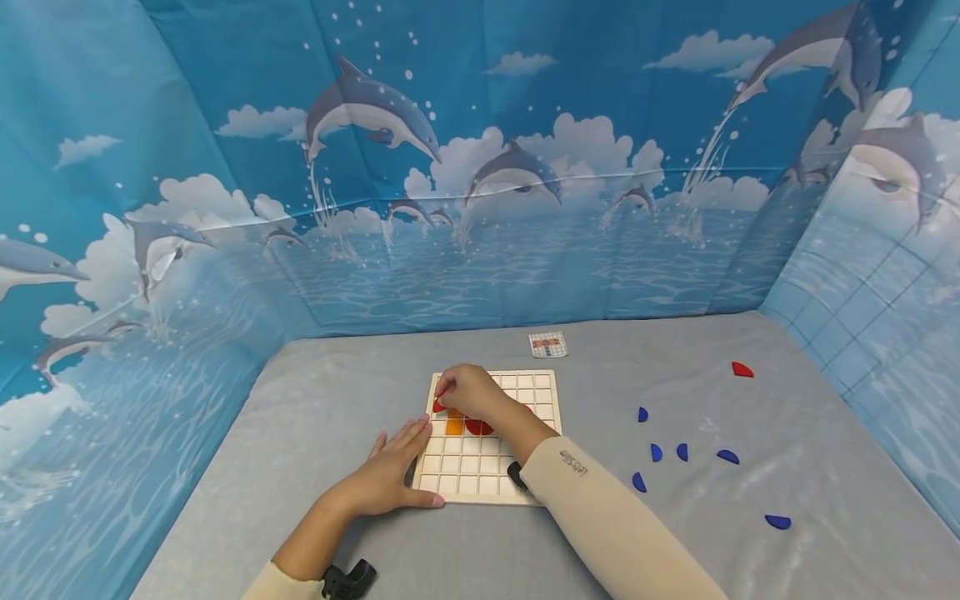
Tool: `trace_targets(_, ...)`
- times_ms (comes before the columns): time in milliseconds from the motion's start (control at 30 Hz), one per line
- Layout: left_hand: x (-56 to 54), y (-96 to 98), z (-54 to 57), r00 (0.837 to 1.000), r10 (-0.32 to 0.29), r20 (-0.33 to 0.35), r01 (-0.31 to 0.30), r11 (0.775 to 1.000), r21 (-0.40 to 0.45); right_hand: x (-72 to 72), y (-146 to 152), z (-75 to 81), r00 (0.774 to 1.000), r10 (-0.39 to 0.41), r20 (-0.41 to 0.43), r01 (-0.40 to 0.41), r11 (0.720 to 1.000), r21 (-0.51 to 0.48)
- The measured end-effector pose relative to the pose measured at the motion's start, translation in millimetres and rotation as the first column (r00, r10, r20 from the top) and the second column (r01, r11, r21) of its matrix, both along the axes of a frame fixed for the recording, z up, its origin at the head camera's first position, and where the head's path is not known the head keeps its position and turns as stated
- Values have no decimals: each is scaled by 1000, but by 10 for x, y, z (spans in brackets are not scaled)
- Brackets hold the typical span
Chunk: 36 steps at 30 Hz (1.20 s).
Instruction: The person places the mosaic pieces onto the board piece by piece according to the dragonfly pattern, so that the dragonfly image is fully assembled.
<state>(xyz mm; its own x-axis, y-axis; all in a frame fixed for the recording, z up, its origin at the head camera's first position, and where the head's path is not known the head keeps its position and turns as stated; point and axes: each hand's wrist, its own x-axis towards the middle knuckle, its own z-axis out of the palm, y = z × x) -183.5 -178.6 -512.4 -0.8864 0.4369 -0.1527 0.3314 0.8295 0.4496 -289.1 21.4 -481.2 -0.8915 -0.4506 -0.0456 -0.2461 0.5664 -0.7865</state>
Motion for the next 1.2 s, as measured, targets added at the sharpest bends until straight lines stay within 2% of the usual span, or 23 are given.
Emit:
trace_targets(167,4,15,18,1000,-5,3,5,1000,0,1,-27,-16,1000,-6,7,6,1000,19)
trace_targets(533,15,9,20,1000,-8,5,8,1000,3,17,-71,-50,997,31,-76,-23,994,110)
trace_targets(1000,8,-1,48,1000,0,13,0,1000,6,-7,-93,-66,983,98,-157,-55,965,256)
trace_targets(1100,3,-2,46,1000,0,10,0,1000,7,-5,-85,-50,984,96,-148,-56,967,249)
trace_targets(1200,-6,-3,30,1000,1,9,-1,1000,4,-15,-58,-36,992,88,-92,-69,979,194)
